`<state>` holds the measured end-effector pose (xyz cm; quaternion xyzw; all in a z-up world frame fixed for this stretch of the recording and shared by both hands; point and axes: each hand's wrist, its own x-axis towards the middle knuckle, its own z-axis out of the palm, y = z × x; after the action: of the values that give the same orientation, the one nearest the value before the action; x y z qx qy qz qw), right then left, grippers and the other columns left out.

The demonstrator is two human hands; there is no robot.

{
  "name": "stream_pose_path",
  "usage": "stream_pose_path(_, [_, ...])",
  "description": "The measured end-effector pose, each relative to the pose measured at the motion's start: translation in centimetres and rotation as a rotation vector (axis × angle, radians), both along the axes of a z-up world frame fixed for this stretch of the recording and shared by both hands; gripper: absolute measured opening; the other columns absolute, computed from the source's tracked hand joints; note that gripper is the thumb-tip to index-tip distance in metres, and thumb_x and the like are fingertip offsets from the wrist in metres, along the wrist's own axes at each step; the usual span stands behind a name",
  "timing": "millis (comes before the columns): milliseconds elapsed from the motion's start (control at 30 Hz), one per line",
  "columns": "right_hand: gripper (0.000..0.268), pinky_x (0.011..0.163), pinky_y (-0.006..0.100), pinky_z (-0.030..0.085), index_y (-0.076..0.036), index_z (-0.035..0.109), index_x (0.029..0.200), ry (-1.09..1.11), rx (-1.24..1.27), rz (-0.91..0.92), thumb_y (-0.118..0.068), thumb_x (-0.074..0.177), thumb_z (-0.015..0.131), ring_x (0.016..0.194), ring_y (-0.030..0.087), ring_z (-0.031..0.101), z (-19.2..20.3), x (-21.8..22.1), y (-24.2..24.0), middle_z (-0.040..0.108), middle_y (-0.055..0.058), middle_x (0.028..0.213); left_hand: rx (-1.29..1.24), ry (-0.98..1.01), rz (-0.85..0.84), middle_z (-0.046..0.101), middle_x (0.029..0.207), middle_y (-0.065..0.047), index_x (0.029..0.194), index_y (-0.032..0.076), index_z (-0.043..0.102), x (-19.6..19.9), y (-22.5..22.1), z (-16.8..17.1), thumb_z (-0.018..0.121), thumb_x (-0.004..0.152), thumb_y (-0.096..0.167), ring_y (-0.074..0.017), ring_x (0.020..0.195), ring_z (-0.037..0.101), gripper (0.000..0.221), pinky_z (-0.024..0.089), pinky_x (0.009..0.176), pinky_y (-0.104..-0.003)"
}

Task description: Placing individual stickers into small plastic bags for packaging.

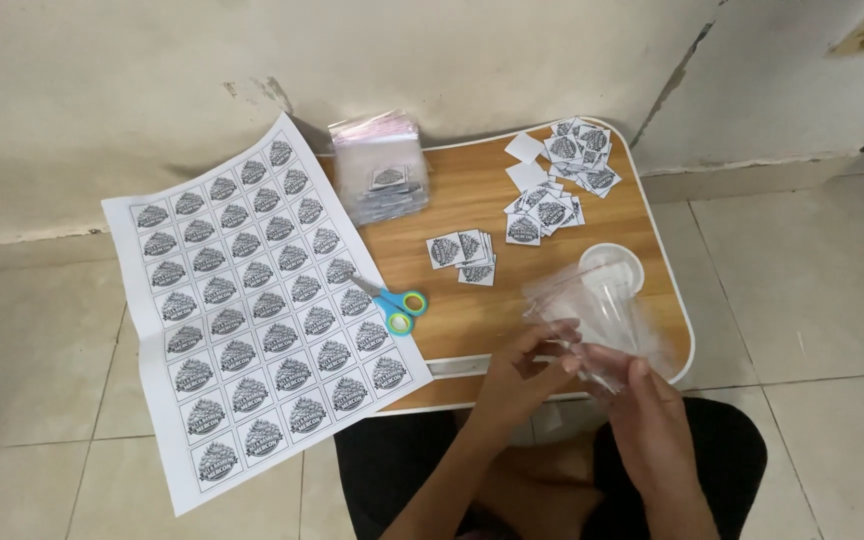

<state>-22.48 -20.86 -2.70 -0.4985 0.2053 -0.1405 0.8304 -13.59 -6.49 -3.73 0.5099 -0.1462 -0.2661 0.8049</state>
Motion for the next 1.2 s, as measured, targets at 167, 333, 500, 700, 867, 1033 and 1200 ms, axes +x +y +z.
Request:
stream_pose_path(167, [0.055,0.105,0.048,0.048,0.006,0.068,0.120,0.072,-0.105,0.037,-0.040,0.104,0.042,0.123,0.030,0.063,0.4,0.0,1.5,0.071,0.021,0.130,0.091,-0.079,0.079,0.067,0.106,-0.003,0.113,0.005,0.067,-0.6,0.8,1.1,0.061,0.096,0.020,-0.0134,0.102,0.059,0.023,0.047,0.094,-0.029])
stream_pose_path(333, [0.048,0.097,0.044,0.048,0.012,0.064,0.129,0.131,-0.070,-0.004,-0.024,0.105,0.044,0.107,0.031,0.063,-1.2,-0.5,1.9,0.068,0.021,0.127,0.283,-0.284,0.428,0.080,0.094,-0.004,0.104,0.000,0.079,-1.0,0.9,2.7,0.074,0.088,0.011,-0.0103,0.075,0.067,0.020,0.056,0.072,-0.023])
stream_pose_path(500, [0.042,0.102,0.038,0.051,0.005,0.066,0.121,0.132,-0.500,-0.059,-0.023,0.107,0.038,0.122,0.023,0.063,3.4,-0.6,2.4,0.069,0.014,0.136,0.369,-0.527,0.468,0.078,0.089,-0.006,0.100,0.001,0.079,-0.2,2.2,2.4,0.078,0.087,0.010,-0.0126,0.067,0.063,0.016,0.053,0.063,-0.025])
stream_pose_path(700, [0.024,0.105,0.034,0.048,0.004,0.066,0.115,-0.043,-0.875,-0.160,-0.004,0.104,0.046,0.120,0.022,0.063,4.5,-0.7,2.0,0.069,0.013,0.129,0.432,-0.706,0.471,0.068,0.076,-0.003,0.083,0.003,0.072,0.4,3.3,1.1,0.082,0.082,0.005,-0.0126,0.059,0.054,0.011,0.046,0.054,-0.025])
stream_pose_path(867, [0.021,0.101,0.033,0.049,0.005,0.067,0.115,-0.139,-1.044,-0.148,-0.004,0.103,0.053,0.116,0.024,0.064,6.1,-0.1,1.9,0.070,0.016,0.126,0.464,-0.759,0.483,0.055,0.071,-0.001,0.068,0.006,0.054,1.3,4.3,1.9,0.088,0.079,0.011,-0.0131,0.059,0.047,0.036,0.043,0.054,-0.027])
stream_pose_path(1033, [0.025,0.099,0.031,0.049,0.003,0.070,0.115,-0.148,-0.975,-0.072,0.007,0.095,0.057,0.109,0.022,0.065,7.5,0.2,1.9,0.071,0.014,0.119,0.633,-1.379,0.475,0.058,0.084,-0.007,0.084,0.005,0.061,1.7,5.1,4.4,0.079,0.084,0.008,-0.0245,0.076,0.053,0.018,0.044,0.075,-0.037])
stream_pose_path(1200, [0.022,0.094,0.031,0.050,0.004,0.070,0.114,-0.186,-0.984,-0.054,0.002,0.096,0.057,0.102,0.021,0.065,8.3,0.1,1.7,0.073,0.014,0.114,0.788,-1.703,0.433,0.061,0.096,-0.009,0.098,0.007,0.065,2.0,5.4,4.9,0.069,0.091,0.013,-0.0241,0.084,0.053,0.010,0.044,0.080,-0.036])
